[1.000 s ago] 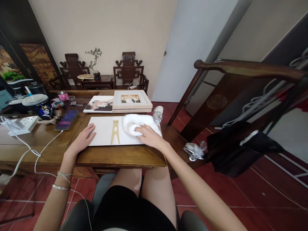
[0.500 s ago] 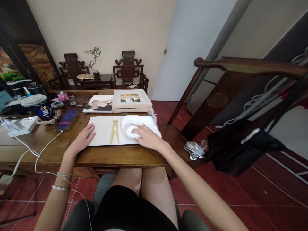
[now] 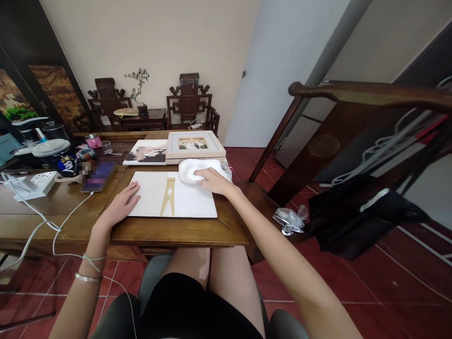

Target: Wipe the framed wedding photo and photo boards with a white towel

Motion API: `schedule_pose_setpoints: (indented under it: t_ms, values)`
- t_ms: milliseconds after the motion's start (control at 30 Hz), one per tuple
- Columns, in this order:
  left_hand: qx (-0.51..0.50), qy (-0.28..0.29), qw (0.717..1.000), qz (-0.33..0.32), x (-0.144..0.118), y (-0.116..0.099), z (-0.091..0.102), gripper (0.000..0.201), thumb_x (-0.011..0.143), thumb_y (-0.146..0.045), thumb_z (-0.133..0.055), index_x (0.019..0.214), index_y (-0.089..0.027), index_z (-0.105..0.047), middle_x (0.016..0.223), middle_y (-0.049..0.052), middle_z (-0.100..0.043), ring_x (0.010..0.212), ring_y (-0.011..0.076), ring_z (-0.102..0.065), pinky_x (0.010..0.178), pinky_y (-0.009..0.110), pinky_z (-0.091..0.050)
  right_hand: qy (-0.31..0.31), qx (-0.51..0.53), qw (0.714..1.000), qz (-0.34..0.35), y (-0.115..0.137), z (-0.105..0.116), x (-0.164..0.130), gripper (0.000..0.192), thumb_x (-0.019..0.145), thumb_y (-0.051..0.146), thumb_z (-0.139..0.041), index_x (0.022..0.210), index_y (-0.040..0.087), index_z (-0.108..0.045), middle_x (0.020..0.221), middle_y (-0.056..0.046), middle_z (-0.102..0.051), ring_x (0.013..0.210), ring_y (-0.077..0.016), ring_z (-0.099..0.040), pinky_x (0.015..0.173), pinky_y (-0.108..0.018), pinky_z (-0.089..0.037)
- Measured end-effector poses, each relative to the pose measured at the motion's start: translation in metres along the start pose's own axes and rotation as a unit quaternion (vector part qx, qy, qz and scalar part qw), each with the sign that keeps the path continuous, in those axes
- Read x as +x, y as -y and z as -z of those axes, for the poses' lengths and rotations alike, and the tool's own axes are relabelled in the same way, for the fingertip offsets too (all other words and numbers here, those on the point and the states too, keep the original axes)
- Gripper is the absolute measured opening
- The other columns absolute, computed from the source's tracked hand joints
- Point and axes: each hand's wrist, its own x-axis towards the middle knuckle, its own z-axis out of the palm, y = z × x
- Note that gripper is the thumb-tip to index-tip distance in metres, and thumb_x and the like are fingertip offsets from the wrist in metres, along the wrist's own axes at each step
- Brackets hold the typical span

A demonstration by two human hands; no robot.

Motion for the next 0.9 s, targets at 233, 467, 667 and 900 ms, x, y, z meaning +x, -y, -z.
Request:
schedule_pose_setpoints:
  t_ms: [233,467,667,900]
  values:
    - [0.008,-0.004,1.000,0.011,-0.002,-0.002,-0.001,0.057,0.094,-0.042,-0.038,0.134,-0.005,-0.053,0.151,0.020,-0.041,0.144,0.0277,-0.035,0.120,0.043,-0.024,-0.005,-0.084,0.996,0.010,0.062,-0.013,-0.065,0.033,0.070,0.005,-0.040,0.090,0.016,-0.065,0.118,-0.016,-0.066,0.111,-0.0305,-0.059,0.098,-0.043,-0.041]
    - [0.003,-0.004,1.000,0.004,-0.002,-0.002,0.000,0.054,0.094,-0.041,-0.039,0.134,-0.008,-0.053,0.152,0.018,-0.041,0.144,0.0278,-0.035,0.120,0.046,-0.025,0.020,-0.070,0.995,0.069,0.079,-0.020,-0.100,0.038,0.069,0.004,-0.041,0.097,0.017,-0.064,0.140,-0.019,-0.054,0.137,-0.0294,-0.043,0.113,-0.056,-0.026]
    - [-0.003,-0.003,1.000,-0.002,-0.003,0.002,-0.001,0.055,0.094,-0.043,-0.038,0.135,-0.009,-0.053,0.152,0.017,-0.041,0.144,0.0257,-0.034,0.120,0.043,-0.024,-0.018,-0.070,0.997,0.024,0.042,-0.024,-0.036,0.029,0.072,0.008,-0.042,0.090,0.018,-0.063,0.122,-0.016,-0.065,0.118,-0.0317,-0.057,0.107,-0.056,-0.032]
    - [-0.016,-0.005,1.000,0.003,-0.003,0.005,-0.001,0.056,0.093,-0.045,-0.040,0.135,-0.010,-0.054,0.152,0.017,-0.041,0.144,0.0271,-0.034,0.120,0.044,-0.023,-0.013,-0.093,0.995,0.029,0.027,-0.022,-0.002,0.032,0.073,0.006,-0.041,0.092,0.014,-0.065,0.114,-0.018,-0.068,0.108,-0.0323,-0.061,0.103,-0.053,-0.035]
